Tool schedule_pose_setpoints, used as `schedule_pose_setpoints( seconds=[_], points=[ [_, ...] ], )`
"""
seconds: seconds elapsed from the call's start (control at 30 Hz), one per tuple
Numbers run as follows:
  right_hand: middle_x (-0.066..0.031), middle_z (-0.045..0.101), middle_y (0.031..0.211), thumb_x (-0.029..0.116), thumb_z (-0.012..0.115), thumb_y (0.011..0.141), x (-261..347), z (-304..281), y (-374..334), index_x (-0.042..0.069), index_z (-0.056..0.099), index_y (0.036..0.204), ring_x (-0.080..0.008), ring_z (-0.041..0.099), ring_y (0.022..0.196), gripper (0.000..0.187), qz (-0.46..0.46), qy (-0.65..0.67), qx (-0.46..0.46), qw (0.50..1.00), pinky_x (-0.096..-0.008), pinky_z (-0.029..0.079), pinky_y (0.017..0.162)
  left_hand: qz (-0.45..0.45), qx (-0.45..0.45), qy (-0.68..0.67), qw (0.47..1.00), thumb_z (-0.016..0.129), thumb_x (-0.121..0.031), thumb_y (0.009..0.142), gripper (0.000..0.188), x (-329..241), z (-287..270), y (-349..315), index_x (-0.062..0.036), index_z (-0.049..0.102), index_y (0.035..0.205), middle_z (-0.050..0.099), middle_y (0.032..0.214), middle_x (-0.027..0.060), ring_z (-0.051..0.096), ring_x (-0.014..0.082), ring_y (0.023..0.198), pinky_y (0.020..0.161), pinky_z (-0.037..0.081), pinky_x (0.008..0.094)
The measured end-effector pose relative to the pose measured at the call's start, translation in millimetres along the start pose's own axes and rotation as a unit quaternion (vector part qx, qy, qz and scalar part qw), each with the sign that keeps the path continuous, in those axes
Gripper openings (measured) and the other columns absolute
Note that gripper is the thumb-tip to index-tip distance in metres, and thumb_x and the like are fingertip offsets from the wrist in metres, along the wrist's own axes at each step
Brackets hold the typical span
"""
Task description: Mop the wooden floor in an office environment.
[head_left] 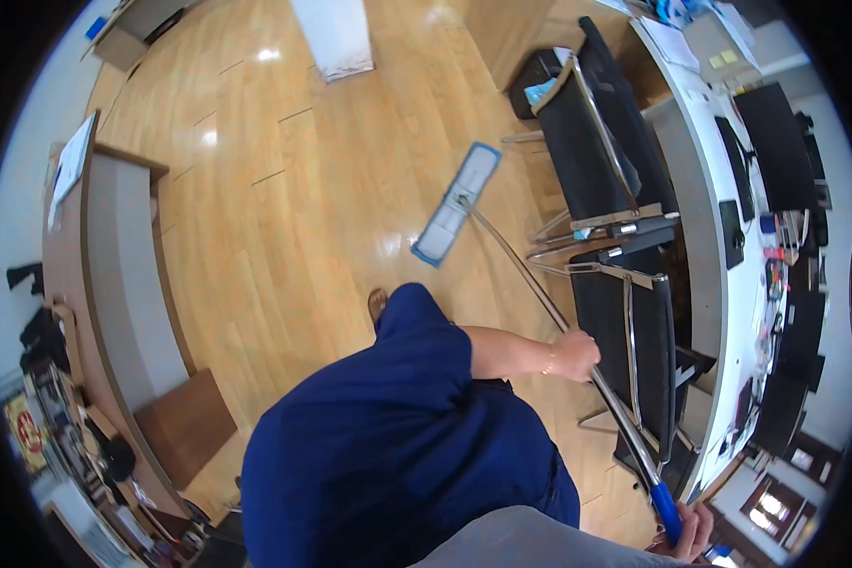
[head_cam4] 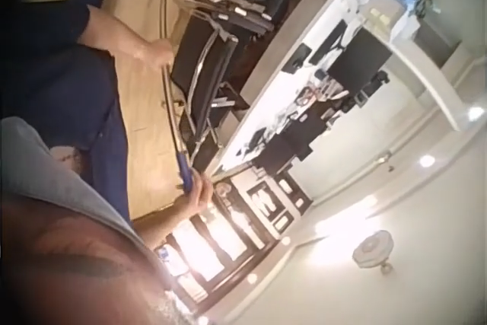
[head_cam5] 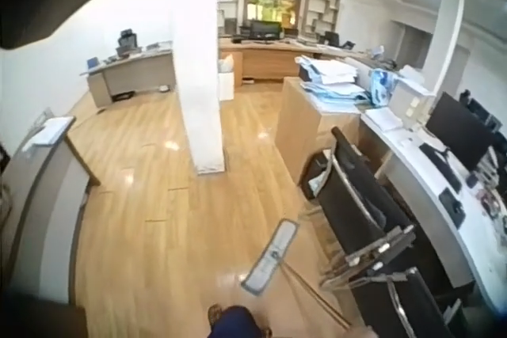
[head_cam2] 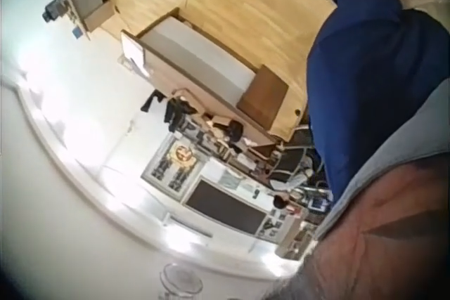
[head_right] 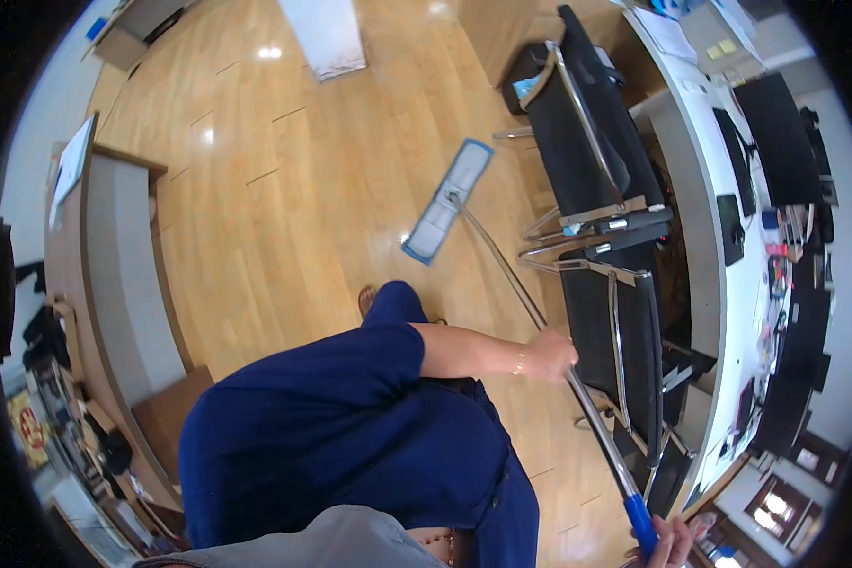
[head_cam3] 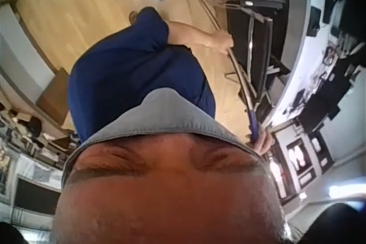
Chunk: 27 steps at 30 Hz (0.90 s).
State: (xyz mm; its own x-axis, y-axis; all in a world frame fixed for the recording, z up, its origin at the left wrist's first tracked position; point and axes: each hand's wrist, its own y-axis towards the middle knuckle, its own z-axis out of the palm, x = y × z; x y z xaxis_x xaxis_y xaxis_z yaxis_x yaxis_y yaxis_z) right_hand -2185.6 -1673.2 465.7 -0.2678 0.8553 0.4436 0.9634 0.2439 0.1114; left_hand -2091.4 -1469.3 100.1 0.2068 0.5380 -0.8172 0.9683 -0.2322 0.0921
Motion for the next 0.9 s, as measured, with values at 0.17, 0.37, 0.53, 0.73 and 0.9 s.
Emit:
schedule_pose_setpoints(
  seconds=[0.17,0.37,0.53,0.73,0.9],
  points=[
    [-0.0103,0.061,0.081,0.014,0.058,0.089,-2.6,22.2,12.8,-0.002,0.059,0.106,-0.0144,0.054,0.058,0.023,-0.137,-0.011,-0.276,0.951,-0.0248,0.044,0.047,0.005,-0.038,0.031,0.999,0.067,-0.03,0.058,0.018,-11.9,-15.5,-9.8,-0.0115,0.067,0.062,0.063,0.066,0.0102,0.062,0.0313,0.067,0.063,0.045,0.0425],
    [-0.0051,0.053,0.062,0.009,0.054,0.09,82.0,57.0,63.3,-0.004,0.051,0.109,-0.0111,0.047,0.047,0.023,-0.303,0.164,-0.286,0.894,-0.0254,0.039,0.04,-0.119,-0.215,0.038,0.969,0.065,-0.025,0.053,0.018,10.8,-101.0,-99.4,-0.0085,0.065,0.059,0.061,0.061,0.0136,0.062,0.0327,0.065,0.059,0.047,0.044],
    [-0.0033,0.041,0.052,0.017,0.038,0.096,149.2,133.0,85.9,-0.003,0.046,0.107,-0.0113,0.043,0.046,0.024,-0.549,-0.059,-0.427,0.717,-0.0235,0.037,0.042,-0.231,-0.317,0.048,0.919,0.065,-0.027,0.054,0.018,53.7,-146.7,-223.0,-0.0092,0.065,0.058,0.06,0.06,0.014,0.062,0.0336,0.064,0.056,0.048,0.0431],
    [-0.0047,0.036,0.054,0.01,0.04,0.087,265.2,210.5,21.0,0.001,0.047,0.121,-0.0166,0.042,0.054,0.035,-0.429,0.555,0.08,0.708,-0.0561,0.045,0.087,-0.34,-0.454,0.108,0.817,0.064,-0.024,0.054,0.014,73.2,-189.3,-388.6,-0.0109,0.059,0.051,0.057,0.056,0.0128,0.057,0.0341,0.059,0.054,0.047,0.0435],
    [-0.0033,0.039,0.048,0.015,0.042,0.092,334.6,264.7,-30.0,0.003,0.042,0.128,-0.0143,0.044,0.044,0.038,-0.495,0.579,0.36,0.539,-0.0352,0.047,0.053,-0.402,-0.54,0.183,0.716,0.063,-0.025,0.06,0.017,88.4,-178.8,-503.4,-0.0132,0.055,0.05,0.055,0.054,0.0108,0.055,0.0328,0.056,0.052,0.044,0.0435]
  ],
)
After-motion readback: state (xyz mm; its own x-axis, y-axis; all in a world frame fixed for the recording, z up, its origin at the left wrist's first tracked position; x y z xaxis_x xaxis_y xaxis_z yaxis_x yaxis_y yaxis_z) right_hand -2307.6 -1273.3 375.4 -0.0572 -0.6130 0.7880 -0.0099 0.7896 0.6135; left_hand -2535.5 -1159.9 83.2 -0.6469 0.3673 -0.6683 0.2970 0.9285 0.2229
